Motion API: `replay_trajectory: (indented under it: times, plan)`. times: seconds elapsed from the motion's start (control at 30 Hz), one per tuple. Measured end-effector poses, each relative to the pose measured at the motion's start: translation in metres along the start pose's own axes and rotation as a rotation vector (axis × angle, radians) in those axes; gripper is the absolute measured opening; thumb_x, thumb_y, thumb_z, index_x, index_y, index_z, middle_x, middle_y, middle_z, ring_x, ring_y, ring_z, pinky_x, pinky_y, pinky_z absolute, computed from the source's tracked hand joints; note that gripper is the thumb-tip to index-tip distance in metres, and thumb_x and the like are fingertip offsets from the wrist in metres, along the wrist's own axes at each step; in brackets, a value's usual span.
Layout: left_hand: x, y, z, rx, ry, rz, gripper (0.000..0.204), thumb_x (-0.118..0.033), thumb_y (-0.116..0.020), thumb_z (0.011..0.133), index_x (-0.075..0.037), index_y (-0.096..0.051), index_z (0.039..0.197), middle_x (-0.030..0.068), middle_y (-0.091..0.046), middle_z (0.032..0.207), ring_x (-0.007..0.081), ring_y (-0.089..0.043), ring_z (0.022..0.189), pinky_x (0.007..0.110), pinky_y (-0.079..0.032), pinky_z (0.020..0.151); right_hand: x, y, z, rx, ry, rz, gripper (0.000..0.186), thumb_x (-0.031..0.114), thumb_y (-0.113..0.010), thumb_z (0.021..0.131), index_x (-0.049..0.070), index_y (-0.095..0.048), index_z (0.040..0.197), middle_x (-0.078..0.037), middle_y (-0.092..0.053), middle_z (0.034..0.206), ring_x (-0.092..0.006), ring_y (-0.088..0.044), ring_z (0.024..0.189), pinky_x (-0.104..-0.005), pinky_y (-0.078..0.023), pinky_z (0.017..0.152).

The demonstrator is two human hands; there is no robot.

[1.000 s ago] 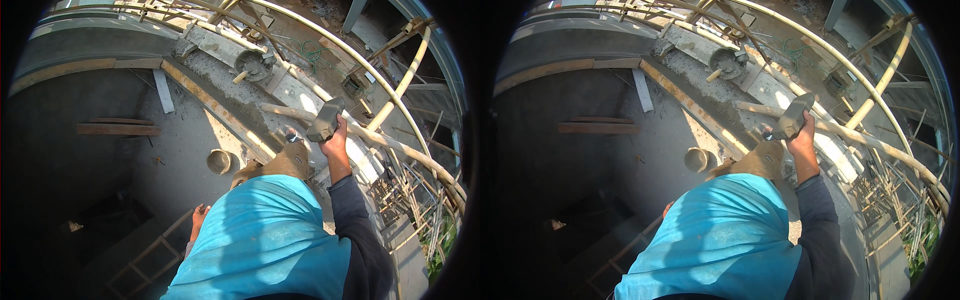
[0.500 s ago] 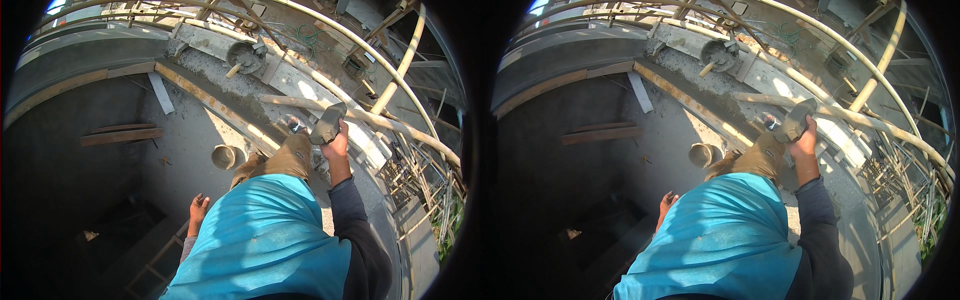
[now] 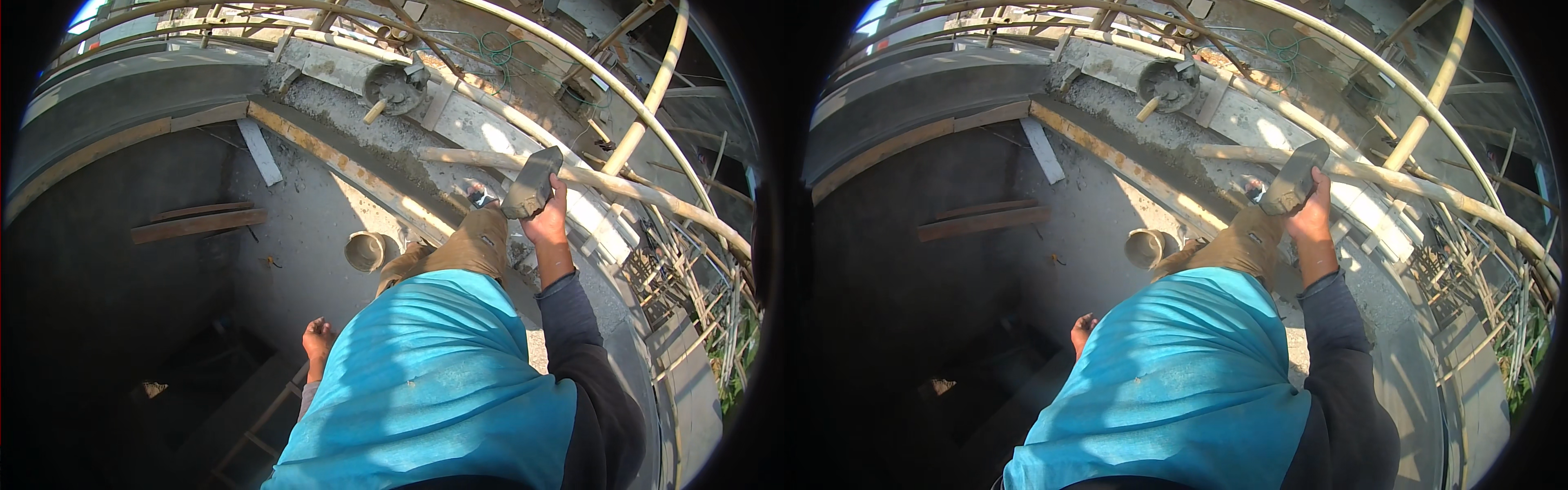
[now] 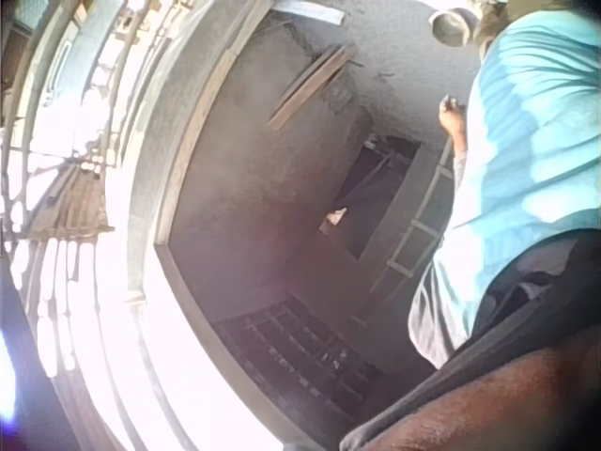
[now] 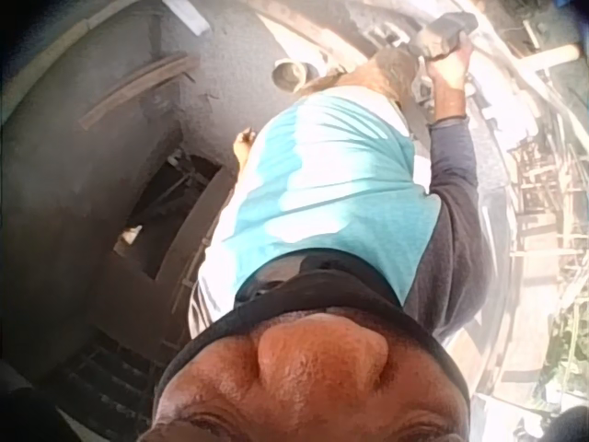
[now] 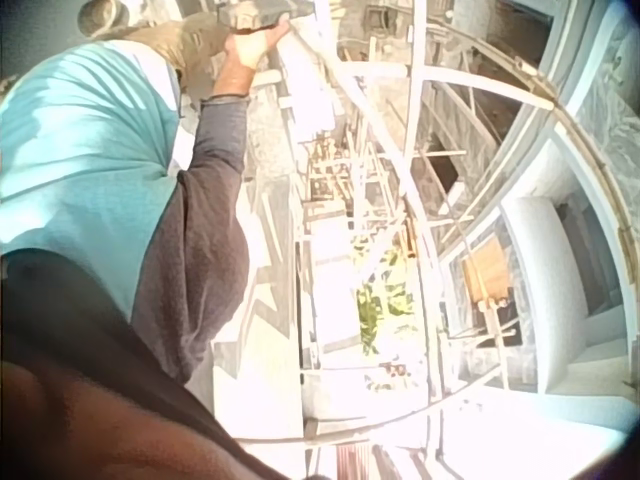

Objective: Smoothing a cement ledge using a hand float while standing on scaffolding.

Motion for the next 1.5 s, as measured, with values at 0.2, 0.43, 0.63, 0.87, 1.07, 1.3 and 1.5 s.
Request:
replay_trajectory:
  times: [0.2, 0.43, 0.63, 0.87, 1.07, 1.3, 1.5]
  plan:
    - [0.01, 0.005, 0.007, -0.069, -0.107, 0.211, 0.021, -0.012, -0.067, 0.089, 0.002, -0.065, 0.104, 0.0089, -0.071, 0.088, 0.0154, -0.068, 0.08, 0.029, -0.055, 0.068, 0.003, -0.003, 0.002, -0.035, 0.01, 0.017, 0.04, 0.037, -0.058, 0.087, 0.007, -0.058, 0.113, -0.007, -0.065, 0.106, -0.025, -0.062, 0.097, -0.0411, -0.049, 0.089]
    - [0.0, 0.005, 0.017, -0.1, -0.116, 0.411, 0.036, -0.035, -0.065, 0.089, -0.002, -0.067, 0.102, 0.0113, -0.071, 0.082, 0.0209, -0.068, 0.077, 0.034, -0.052, 0.072, 0.006, -0.017, -0.007, -0.074, 0.009, 0.029, 0.033, 0.034, -0.058, 0.087, 0.009, -0.059, 0.108, -0.005, -0.063, 0.1, -0.0229, -0.06, 0.095, -0.0409, -0.047, 0.088]
    - [0.004, -0.001, 0.016, -0.095, -0.178, 0.371, 0.038, -0.037, -0.067, 0.087, -0.005, -0.067, 0.107, 0.0134, -0.07, 0.093, 0.0244, -0.068, 0.083, 0.035, -0.051, 0.077, 0.009, -0.01, -0.002, 0.003, -0.022, 0.03, 0.04, 0.036, -0.057, 0.088, 0.006, -0.058, 0.113, -0.009, -0.065, 0.107, -0.026, -0.062, 0.097, -0.0427, -0.049, 0.09]
    - [0.021, -0.012, 0.027, -0.027, -0.059, 0.343, 0.051, -0.038, -0.07, 0.084, -0.004, -0.061, 0.121, 0.0171, -0.068, 0.107, 0.0269, -0.066, 0.098, 0.038, -0.051, 0.085, 0.009, -0.037, -0.006, 0.122, -0.022, -0.019, 0.044, 0.038, -0.056, 0.087, 0.005, -0.057, 0.116, -0.013, -0.063, 0.113, -0.0311, -0.061, 0.101, -0.0483, -0.048, 0.094]
    - [0.082, -0.024, 0.061, -0.041, -0.128, 0.177, 0.055, -0.037, -0.07, 0.084, 0.0, -0.058, 0.124, 0.0224, -0.061, 0.121, 0.033, -0.06, 0.113, 0.04, -0.047, 0.095, -0.007, -0.072, -0.002, 0.19, -0.028, -0.139, 0.055, 0.043, -0.054, 0.086, 0.003, -0.053, 0.123, -0.017, -0.061, 0.116, -0.0329, -0.06, 0.103, -0.0495, -0.046, 0.097]
    - [0.135, -0.031, 0.106, 0.079, 0.005, 0.081, 0.057, -0.038, -0.07, 0.084, 0.0, -0.057, 0.125, 0.0235, -0.059, 0.124, 0.0347, -0.059, 0.114, 0.04, -0.047, 0.096, -0.081, -0.13, -0.01, 0.203, -0.034, -0.378, 0.061, 0.047, -0.05, 0.086, 0.003, -0.049, 0.128, -0.017, -0.059, 0.117, -0.0335, -0.059, 0.103, -0.0487, -0.047, 0.094]
    - [0.27, -0.045, 0.216, 0.309, 0.242, 0.073, 0.061, -0.044, -0.071, 0.081, 0.001, -0.059, 0.121, 0.0244, -0.06, 0.122, 0.0362, -0.058, 0.115, 0.04, -0.045, 0.096, -0.198, -0.182, -0.015, 0.265, -0.03, -0.478, 0.06, 0.046, -0.049, 0.087, 0.001, -0.051, 0.126, -0.018, -0.06, 0.116, -0.0351, -0.062, 0.098, -0.0471, -0.05, 0.09]
Point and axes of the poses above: each hand's wrist, its own z-axis towards the middle knuckle, its own y-axis out of the back of the hand, x = y × z, the point moved 3 cm from there along z, towards the middle knuckle
